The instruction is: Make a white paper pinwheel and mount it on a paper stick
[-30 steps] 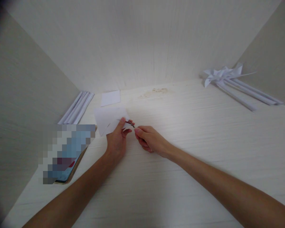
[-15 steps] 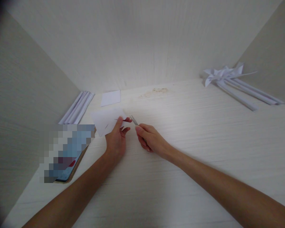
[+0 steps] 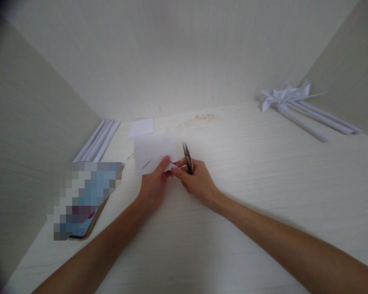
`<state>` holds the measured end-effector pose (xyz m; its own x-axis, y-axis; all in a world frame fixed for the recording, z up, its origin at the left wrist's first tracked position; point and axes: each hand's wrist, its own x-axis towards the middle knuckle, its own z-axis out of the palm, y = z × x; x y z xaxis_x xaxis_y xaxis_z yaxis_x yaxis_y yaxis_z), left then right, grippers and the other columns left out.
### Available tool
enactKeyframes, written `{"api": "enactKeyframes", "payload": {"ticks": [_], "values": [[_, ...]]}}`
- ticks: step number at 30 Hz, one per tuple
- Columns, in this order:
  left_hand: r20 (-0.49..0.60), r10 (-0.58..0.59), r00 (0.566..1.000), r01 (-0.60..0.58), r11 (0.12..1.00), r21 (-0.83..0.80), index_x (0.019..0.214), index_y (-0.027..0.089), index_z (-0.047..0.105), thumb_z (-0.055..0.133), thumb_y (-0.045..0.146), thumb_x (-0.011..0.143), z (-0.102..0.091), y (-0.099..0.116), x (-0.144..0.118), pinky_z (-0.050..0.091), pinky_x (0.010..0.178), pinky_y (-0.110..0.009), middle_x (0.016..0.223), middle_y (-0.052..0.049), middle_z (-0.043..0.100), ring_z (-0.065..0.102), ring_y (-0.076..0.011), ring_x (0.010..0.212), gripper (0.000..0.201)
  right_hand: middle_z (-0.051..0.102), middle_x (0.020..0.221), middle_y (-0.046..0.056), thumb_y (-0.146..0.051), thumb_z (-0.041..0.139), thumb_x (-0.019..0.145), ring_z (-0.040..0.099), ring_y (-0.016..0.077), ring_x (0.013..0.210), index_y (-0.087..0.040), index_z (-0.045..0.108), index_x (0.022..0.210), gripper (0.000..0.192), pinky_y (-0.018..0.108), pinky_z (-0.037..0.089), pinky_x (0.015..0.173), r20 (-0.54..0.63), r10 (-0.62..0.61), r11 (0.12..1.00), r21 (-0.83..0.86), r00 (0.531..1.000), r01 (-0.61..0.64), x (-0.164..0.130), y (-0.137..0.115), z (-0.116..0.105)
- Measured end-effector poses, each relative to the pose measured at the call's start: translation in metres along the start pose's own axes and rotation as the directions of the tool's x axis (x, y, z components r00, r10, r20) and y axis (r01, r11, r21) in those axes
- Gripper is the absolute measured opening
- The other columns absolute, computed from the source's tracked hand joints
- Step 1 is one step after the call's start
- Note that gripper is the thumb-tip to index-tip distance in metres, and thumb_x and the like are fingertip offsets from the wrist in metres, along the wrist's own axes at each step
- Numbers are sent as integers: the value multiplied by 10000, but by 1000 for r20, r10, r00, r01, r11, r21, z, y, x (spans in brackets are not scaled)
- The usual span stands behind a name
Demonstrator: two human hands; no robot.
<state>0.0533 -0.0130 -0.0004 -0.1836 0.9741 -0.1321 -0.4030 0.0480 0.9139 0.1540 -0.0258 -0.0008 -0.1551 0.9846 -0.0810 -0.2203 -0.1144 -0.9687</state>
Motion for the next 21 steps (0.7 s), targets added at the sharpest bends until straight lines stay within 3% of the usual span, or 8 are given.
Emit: {"api": "enactKeyframes", "payload": {"ticks": [7,14,21], "values": [[-112,8,994,-19,995,-103,725,156,570,655,294,577,-3,3,6,379,424,-174,693,3,594,522,-78,550,219,335,350,-126,-325,654,629,250,11,264,-172,474,682,242,150,143,260,-83,-26,997,76,996,32,-1,4,-1],[9,18,1000,-18,999,-29,633,143,599,676,284,558,-5,-3,7,409,444,-192,645,-5,618,533,-89,536,178,305,347,-134,-238,633,641,223,6,264,-190,449,669,192,143,119,267,-297,-73,964,224,952,144,4,-2,-5],[131,103,986,-125,978,170,752,161,641,711,248,540,-5,-5,-1,481,702,-290,755,-51,661,607,-172,774,239,277,353,-131,-208,617,651,222,11,271,-192,438,638,181,146,122,266,-357,-64,936,302,932,180,6,-6,-5]]}}
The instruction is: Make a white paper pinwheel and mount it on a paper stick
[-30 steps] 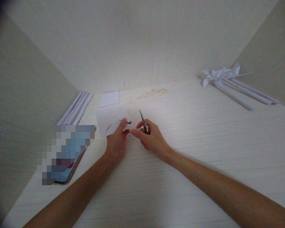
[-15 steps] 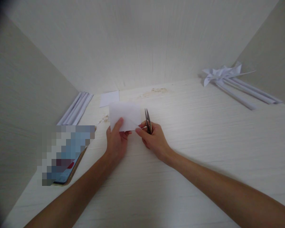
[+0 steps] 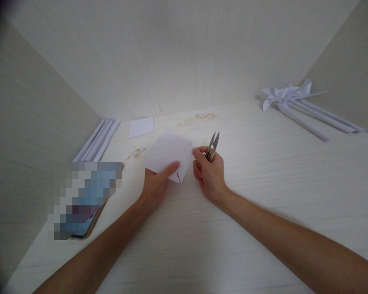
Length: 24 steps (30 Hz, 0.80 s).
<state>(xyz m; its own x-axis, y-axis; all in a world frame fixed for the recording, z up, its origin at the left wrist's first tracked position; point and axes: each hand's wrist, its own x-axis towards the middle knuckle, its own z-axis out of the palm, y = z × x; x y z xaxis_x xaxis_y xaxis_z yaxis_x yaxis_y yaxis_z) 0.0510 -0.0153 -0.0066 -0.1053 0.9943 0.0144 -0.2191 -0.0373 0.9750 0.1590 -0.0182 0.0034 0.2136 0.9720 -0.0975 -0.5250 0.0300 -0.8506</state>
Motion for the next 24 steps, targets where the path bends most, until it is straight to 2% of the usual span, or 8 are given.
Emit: {"api": "enactKeyframes", "payload": {"ticks": [3,5,7,9,12,14,24], "values": [[18,1,1000,-2,998,61,787,167,630,717,231,528,1,3,-3,490,698,-292,755,-47,655,606,-170,757,281,276,351,-130,-210,612,657,217,9,269,-187,445,629,171,151,120,267,0,-5,1000,0,1000,5,1,2,0],[-5,-13,1000,14,997,74,770,158,620,704,262,543,1,3,-3,493,587,-268,715,-38,641,592,-148,649,263,275,348,-128,-234,604,667,219,11,271,-183,458,633,158,156,120,273,26,2,1000,-30,1000,-1,1,3,0],[-45,-31,999,33,999,39,757,148,606,680,304,567,0,3,-1,450,457,-222,673,-22,617,550,-116,545,256,285,349,-123,-275,589,682,230,16,276,-175,489,654,144,164,122,280,86,19,994,-110,996,-10,0,5,-1],[-93,-41,995,39,999,-23,749,144,592,666,320,580,0,2,1,394,395,-183,648,-7,595,516,-91,504,255,320,365,-112,-294,587,679,256,22,291,-164,519,677,148,174,142,291,175,43,971,-240,984,1,-1,7,-3],[-139,-28,990,16,996,-83,715,144,578,670,305,578,0,1,4,361,387,-164,620,5,573,494,-72,488,230,342,403,-101,-269,612,644,294,30,333,-156,534,670,139,185,182,324,288,55,908,-413,956,72,-2,9,-6],[-145,-19,989,6,996,-88,691,146,572,672,301,576,1,1,5,351,390,-166,603,9,563,482,-66,476,217,317,411,-103,-259,619,632,290,34,351,-157,537,658,134,193,188,345,315,47,880,-462,948,110,-1,9,-7],[-172,21,985,-15,999,37,588,153,548,673,342,584,-1,-2,4,352,413,-199,510,29,523,447,-69,425,226,277,422,-98,-344,625,641,257,46,385,-158,541,638,204,215,180,385,333,24,848,-506,942,157,-3,5,-4]]}}
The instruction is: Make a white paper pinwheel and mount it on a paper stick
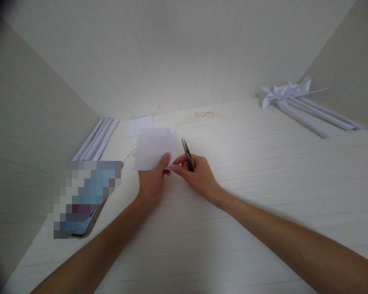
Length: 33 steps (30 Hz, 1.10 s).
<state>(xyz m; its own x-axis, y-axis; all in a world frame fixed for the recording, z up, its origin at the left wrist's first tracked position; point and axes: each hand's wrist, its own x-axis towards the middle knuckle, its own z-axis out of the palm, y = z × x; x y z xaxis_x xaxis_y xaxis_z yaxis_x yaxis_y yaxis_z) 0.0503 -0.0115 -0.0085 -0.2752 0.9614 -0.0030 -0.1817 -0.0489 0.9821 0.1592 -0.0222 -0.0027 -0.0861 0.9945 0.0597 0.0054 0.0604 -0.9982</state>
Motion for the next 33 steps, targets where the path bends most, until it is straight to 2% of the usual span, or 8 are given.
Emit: {"api": "enactKeyframes", "payload": {"ticks": [8,11,15,20,33], "values": [[15,21,1000,-22,992,121,549,165,553,661,371,590,-1,-1,-1,377,428,-226,460,24,507,471,-99,433,237,265,422,-103,-356,656,615,241,42,384,-163,518,613,237,210,177,381,-23,-8,1000,-22,1000,8,1,2,0],[30,34,999,-38,991,128,555,161,567,649,363,604,0,1,-3,400,455,-230,483,14,535,491,-103,456,224,264,420,-104,-337,688,577,234,40,395,-163,503,583,254,206,177,384,-29,-15,998,-66,999,13,1,1,-1],[24,51,998,-53,991,123,666,163,610,652,343,598,1,4,-4,429,488,-228,581,-1,598,532,-109,515,197,275,425,-104,-333,715,535,238,40,409,-162,493,570,282,204,193,391,-36,-11,996,-86,999,8,0,-1,-1],[45,30,999,-34,994,99,613,151,580,643,349,605,1,3,-3,399,427,-207,520,14,556,481,-86,445,208,273,423,-104,-349,698,555,235,40,405,-164,481,578,286,202,182,384,-54,-4,996,-87,999,-1,1,1,0],[58,3,998,-5,999,48,711,147,607,658,345,591,1,3,-3,385,399,-185,632,-9,594,496,-82,489,237,359,420,-92,-399,651,615,304,39,354,-174,459,623,296,197,217,336,-54,36,996,81,998,-32,1,3,1]]}}
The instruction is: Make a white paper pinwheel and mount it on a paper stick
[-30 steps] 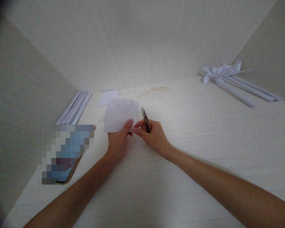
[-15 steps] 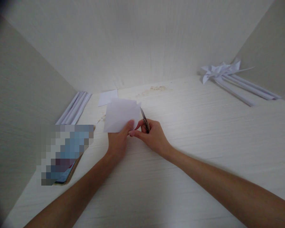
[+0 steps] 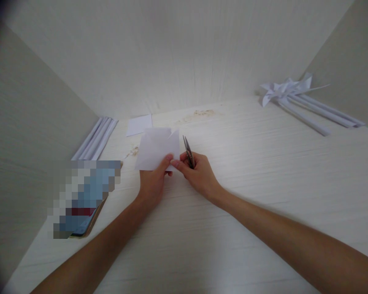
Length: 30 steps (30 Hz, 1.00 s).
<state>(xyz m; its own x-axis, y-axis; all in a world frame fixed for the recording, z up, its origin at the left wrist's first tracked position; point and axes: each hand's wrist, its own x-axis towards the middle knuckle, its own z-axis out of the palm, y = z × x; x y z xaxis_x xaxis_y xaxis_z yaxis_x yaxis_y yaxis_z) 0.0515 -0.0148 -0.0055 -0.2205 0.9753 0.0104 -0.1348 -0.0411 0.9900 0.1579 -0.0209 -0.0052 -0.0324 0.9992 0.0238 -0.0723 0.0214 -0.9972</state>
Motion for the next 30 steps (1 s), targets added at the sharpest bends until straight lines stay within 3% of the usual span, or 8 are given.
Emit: {"api": "enactKeyframes", "payload": {"ticks": [9,16,23,30], "values": [[22,-32,999,32,999,-6,741,143,606,662,332,584,0,1,0,392,396,-178,677,-25,604,512,-88,515,253,347,395,-104,-379,678,589,295,32,338,-177,438,602,313,191,204,325,1,24,998,51,1000,-25,-1,-2,1],[58,-33,998,37,997,-64,726,148,592,664,307,582,0,-1,0,385,394,-188,652,-5,589,512,-93,519,226,321,384,-105,-406,622,657,269,22,328,-174,423,586,314,185,187,324,69,12,995,100,998,-19,-1,-2,-1],[-117,-52,992,28,979,-201,662,157,549,646,298,597,0,2,5,341,394,-173,576,33,535,465,-62,466,183,269,481,-94,-513,370,802,262,25,320,-162,482,744,373,173,161,300,242,39,971,220,969,-94,-1,-1,-4],[-174,-54,983,6,965,-264,751,173,561,603,320,638,-2,3,9,361,437,-169,635,26,581,554,-83,562,190,299,431,-100,-408,370,825,240,27,310,-169,444,684,287,162,157,293,388,188,980,-10,902,-200,-3,-10,-1]]}}
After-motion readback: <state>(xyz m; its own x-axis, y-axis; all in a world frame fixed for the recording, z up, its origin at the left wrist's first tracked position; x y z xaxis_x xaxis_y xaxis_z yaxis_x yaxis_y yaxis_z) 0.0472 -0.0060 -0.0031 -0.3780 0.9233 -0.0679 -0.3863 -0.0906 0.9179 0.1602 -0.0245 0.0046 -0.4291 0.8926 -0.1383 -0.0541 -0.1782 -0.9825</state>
